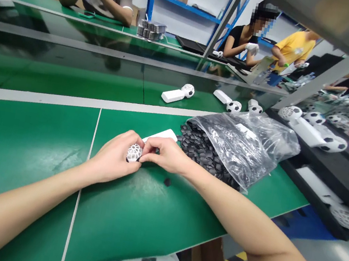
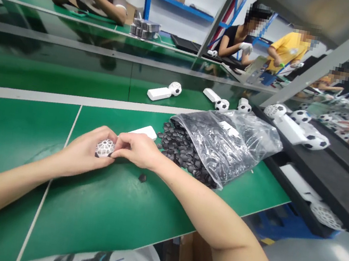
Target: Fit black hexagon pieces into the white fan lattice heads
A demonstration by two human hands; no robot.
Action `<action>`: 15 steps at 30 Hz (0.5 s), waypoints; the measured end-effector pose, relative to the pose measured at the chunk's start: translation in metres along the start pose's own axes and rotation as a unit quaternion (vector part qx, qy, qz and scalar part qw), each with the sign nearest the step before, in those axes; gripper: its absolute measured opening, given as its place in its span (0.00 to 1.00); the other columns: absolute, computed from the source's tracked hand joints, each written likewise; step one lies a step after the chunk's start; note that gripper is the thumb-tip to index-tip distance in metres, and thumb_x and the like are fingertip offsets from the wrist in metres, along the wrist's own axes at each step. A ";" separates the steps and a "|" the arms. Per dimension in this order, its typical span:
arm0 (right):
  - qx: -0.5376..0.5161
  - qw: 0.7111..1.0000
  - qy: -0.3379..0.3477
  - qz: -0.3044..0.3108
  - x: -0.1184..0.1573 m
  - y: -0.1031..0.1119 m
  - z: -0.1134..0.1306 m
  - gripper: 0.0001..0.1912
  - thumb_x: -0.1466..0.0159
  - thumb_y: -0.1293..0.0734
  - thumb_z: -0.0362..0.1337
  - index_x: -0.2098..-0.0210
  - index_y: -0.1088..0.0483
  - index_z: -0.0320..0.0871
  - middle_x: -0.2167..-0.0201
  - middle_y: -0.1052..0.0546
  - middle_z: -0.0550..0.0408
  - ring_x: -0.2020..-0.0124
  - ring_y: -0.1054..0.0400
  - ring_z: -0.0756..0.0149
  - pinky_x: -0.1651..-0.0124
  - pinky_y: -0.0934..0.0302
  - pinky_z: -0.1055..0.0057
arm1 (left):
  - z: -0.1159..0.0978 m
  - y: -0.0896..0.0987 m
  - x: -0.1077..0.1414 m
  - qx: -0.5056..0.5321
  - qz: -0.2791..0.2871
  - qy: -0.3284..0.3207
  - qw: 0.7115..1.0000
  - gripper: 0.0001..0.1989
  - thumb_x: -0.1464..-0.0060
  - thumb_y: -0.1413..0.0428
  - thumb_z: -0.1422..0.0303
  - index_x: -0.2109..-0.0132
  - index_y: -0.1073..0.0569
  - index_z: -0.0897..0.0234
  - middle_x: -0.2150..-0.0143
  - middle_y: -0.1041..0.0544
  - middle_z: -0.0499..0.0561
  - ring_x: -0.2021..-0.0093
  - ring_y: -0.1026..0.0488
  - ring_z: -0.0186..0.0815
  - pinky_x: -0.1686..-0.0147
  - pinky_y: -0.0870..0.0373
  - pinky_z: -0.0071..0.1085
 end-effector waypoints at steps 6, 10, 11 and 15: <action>0.005 1.000 0.005 -0.002 -0.004 0.002 -0.008 0.08 0.48 0.29 0.35 0.77 0.33 0.40 0.79 0.30 0.62 0.75 0.37 0.73 0.71 0.46 0.77 | -0.005 -0.002 0.005 -0.024 -0.034 -0.016 0.999 0.11 0.57 0.49 0.70 0.63 0.35 0.60 0.62 0.32 0.49 0.60 0.34 0.41 0.60 0.37 0.37; 0.038 0.999 0.000 -0.033 0.028 -0.003 0.003 0.06 0.47 0.31 0.38 0.74 0.33 0.45 0.78 0.30 0.59 0.75 0.35 0.68 0.72 0.41 0.73 | 0.003 0.001 0.009 0.015 -0.045 0.001 0.999 0.16 0.61 0.46 0.71 0.60 0.35 0.61 0.61 0.31 0.50 0.59 0.32 0.41 0.60 0.34 0.37; 0.060 0.997 0.004 -0.046 0.041 -0.005 0.002 0.04 0.45 0.33 0.39 0.71 0.32 0.47 0.75 0.28 0.56 0.72 0.33 0.65 0.70 0.38 0.69 | 0.009 0.006 0.006 0.015 -0.053 0.007 0.998 0.17 0.63 0.45 0.72 0.60 0.35 0.61 0.60 0.30 0.51 0.59 0.32 0.41 0.59 0.34 0.36; 0.170 0.962 0.047 -0.207 0.087 0.002 -0.025 0.11 0.46 0.35 0.50 0.63 0.33 0.72 0.69 0.26 0.51 0.65 0.29 0.51 0.75 0.35 0.57 | 0.059 0.060 -0.026 -0.068 -0.165 0.076 0.981 0.18 0.61 0.43 0.69 0.59 0.35 0.60 0.57 0.30 0.51 0.56 0.32 0.41 0.57 0.34 0.35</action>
Point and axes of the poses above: each hand's wrist, its own x-axis away from the middle knuckle, its own y-axis out of the back of the hand, z = x × y, the point moved 6 cm from there along -x, towards the middle knuckle
